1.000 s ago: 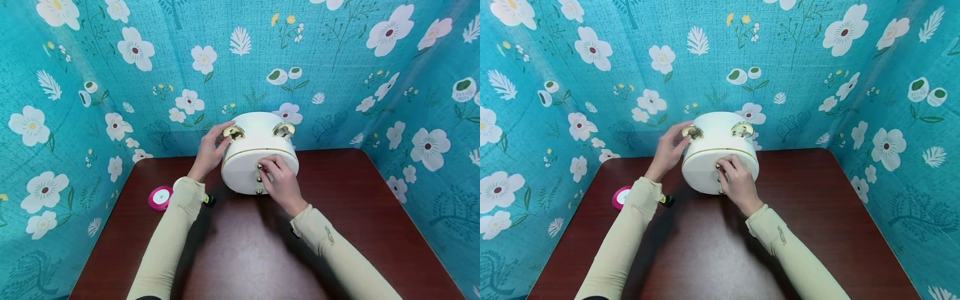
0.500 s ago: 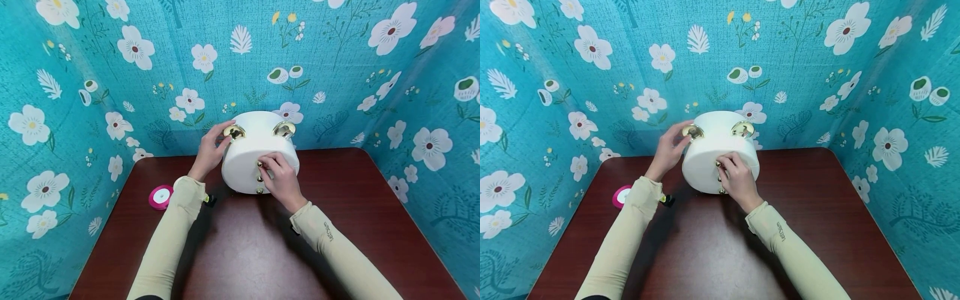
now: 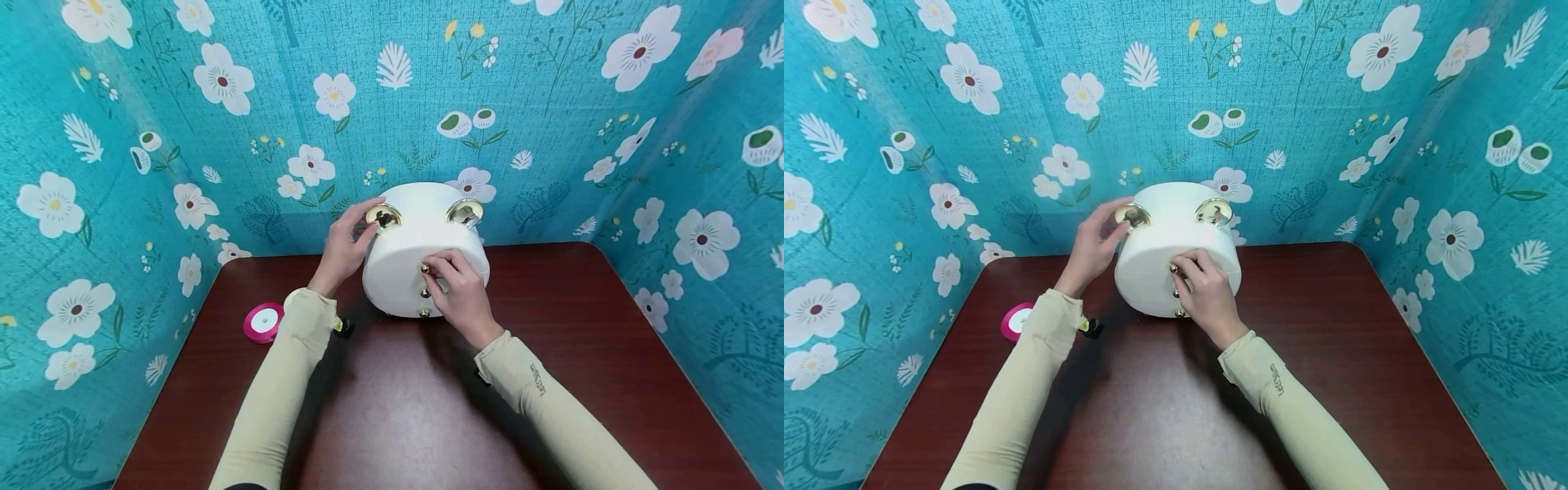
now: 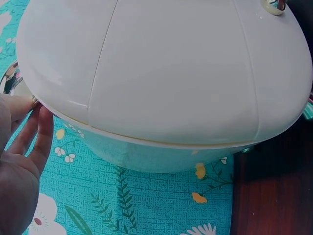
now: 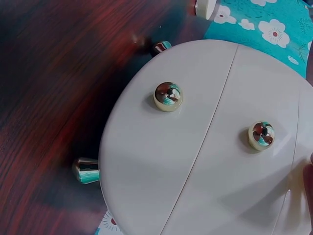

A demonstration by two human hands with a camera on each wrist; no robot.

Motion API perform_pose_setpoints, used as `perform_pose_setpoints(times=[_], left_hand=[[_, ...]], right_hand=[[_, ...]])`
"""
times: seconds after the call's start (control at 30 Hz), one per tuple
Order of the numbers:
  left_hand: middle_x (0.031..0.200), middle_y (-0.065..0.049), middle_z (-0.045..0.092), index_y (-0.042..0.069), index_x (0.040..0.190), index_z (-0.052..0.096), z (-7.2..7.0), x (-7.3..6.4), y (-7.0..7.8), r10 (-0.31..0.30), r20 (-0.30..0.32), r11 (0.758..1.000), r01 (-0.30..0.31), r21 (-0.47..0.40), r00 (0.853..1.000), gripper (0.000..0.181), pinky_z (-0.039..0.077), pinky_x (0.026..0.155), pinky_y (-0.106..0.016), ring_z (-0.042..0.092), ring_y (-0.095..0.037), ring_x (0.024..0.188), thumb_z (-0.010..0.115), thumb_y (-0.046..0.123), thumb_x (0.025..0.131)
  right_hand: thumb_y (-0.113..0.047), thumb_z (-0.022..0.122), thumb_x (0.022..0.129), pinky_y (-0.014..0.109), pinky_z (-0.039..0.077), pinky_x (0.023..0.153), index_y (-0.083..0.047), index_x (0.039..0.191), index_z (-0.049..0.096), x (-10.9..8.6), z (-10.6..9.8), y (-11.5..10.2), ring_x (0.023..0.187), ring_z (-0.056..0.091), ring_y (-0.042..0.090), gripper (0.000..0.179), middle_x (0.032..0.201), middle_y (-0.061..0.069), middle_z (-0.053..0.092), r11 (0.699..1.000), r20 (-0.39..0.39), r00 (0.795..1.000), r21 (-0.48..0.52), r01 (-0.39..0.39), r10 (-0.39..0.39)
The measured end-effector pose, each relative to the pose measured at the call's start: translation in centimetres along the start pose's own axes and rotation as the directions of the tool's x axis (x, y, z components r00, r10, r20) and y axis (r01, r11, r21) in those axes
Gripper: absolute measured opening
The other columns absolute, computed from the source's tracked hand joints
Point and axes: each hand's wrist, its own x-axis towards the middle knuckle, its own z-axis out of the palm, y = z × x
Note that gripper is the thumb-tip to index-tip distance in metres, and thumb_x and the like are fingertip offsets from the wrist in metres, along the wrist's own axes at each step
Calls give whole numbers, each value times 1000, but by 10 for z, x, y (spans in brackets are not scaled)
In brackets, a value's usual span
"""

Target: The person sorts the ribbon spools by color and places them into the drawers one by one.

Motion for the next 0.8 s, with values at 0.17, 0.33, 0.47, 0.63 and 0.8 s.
perform_pose_setpoints(times=[0.17, 0.33, 0.47, 0.63, 0.8], left_hand=[[130, 4, 54, 40, 137, 49, 1, -1, -1, 1, -4, 1000, -1, 0, 1000, 46, 54, 84, -34, 61, -13, 103, 57, 20, 97], [128, 3, 55, 41, 138, 48, 1, -1, -1, 4, -8, 1000, -4, -7, 1000, 47, 54, 84, -35, 61, -13, 104, 57, 18, 97], [129, 4, 55, 40, 138, 48, 1, -1, -1, 8, -9, 1000, -8, -11, 1000, 48, 54, 84, -36, 61, -13, 103, 56, 17, 97], [133, 6, 52, 40, 140, 46, 1, -3, -1, 7, -13, 1000, -7, -13, 1000, 49, 52, 87, -36, 59, -13, 106, 55, 17, 98], [137, 8, 50, 40, 141, 44, 3, -4, -2, 8, -9, 1000, -9, -28, 1000, 49, 51, 89, -35, 59, -15, 107, 54, 20, 98]], right_hand=[[-1, 74, 80, 23, 55, 75, -8, 106, 70, -2, -2, -1, 84, 64, 12, 27, 103, 6, 60, 997, 9, 999, 73, -37, 36], [0, 75, 79, 23, 56, 74, -8, 112, 69, -10, -8, 1, 83, 67, 14, 35, 105, 5, 58, 965, 17, 992, 232, -125, 125], [-3, 78, 77, 25, 57, 70, -8, 108, 70, -19, -13, 7, 80, 67, 14, 33, 100, 4, 60, 942, 48, 984, 286, -177, 170], [-6, 79, 77, 26, 57, 69, -6, 106, 70, -34, -15, 17, 79, 67, 13, 30, 94, 5, 61, 935, 137, 974, 285, -212, 179], [-8, 77, 80, 26, 57, 67, -8, 108, 69, -47, -8, 25, 77, 66, 13, 29, 90, 4, 62, 945, 206, 966, 256, -205, 154]])
